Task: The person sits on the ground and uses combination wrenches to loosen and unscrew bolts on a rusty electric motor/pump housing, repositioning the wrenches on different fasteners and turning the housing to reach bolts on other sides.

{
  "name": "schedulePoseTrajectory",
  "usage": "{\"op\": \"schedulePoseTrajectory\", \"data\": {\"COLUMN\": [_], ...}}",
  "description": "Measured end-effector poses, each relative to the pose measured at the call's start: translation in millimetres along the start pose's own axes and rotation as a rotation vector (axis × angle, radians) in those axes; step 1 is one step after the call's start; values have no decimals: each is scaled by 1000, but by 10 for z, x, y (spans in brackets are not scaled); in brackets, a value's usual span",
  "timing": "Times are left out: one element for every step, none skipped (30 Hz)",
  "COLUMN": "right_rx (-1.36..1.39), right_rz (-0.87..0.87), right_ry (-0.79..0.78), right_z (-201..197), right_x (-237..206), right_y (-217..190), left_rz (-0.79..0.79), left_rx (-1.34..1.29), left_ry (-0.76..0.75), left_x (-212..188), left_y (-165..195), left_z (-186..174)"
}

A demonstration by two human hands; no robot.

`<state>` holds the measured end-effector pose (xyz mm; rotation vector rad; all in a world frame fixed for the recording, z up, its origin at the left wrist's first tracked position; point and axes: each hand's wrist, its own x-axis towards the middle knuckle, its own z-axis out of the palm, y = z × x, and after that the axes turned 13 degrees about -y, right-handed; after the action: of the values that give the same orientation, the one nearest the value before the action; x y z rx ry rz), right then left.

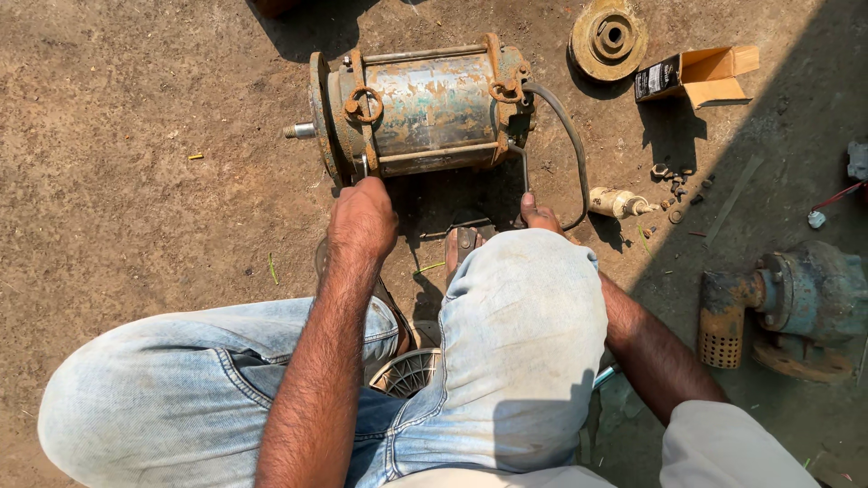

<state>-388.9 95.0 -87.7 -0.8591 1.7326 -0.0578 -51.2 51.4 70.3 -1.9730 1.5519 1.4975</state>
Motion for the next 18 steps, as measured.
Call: {"op": "schedulePoseTrajectory", "data": {"right_rx": [-3, -9, -13, 19, 54, 86, 38, -7, -46, -135, -223, -236, -264, -240, -149, -51, -85, -118], "right_rz": [5, 7, 29, -1, -39, -95, -163, -223, -284, -341, -383, -244, -220, -291, -293, -378, -292, -312], "right_ry": [2, -8, -28, -108, -166, -217, -172, -123, -63, 75, 231, 309, 371, 418, 418, 394, 360, 377], "right_z": [-37, -45, -30, -16, -44, -47, -54, -34, -17, -26, -24, -20, -8, 4, 28, 66, 109, 168], "right_x": [-5, -25, -59, -135, -218, -273, -318, -371, -403, -409, -420, -404, -403, -404, -417, -459, -503, -551], "right_y": [-42, -79, -105, -94, -79, -103, -126, -132, -143, -162, -160, -159, -133, -79, -10, 91, 214, 360], "left_rz": [7, -15, -47, -71, -48, -17, 15, 60, 113, 100, -4, 77, 107, 90, 94, 98, 98, 102], "left_rx": [-9, 2, 17, 47, 68, 89, 110, 128, 154, 145, 0, 137, 211, 154, 182, 192, 198, 209], "left_ry": [27, 16, -14, -60, -53, -31, -5, 29, 66, 68, -12, 54, 87, -7, -10, -5, -6, -16], "left_x": [-11, -12, 8, 33, 83, 147, 225, 313, 393, 486, 540, 598, 606, 609, 591, 566, 517, 467], "left_y": [12, 13, 5, -27, -56, -131, -214, -303, -417, -508, -616, -688, -745, -748, -688, -574, -424, -225], "left_z": [-29, -50, -55, -41, -3, 20, 49, 86, 99, 96, 71, 14, -47, -128, -189, -254, -310, -336]}}
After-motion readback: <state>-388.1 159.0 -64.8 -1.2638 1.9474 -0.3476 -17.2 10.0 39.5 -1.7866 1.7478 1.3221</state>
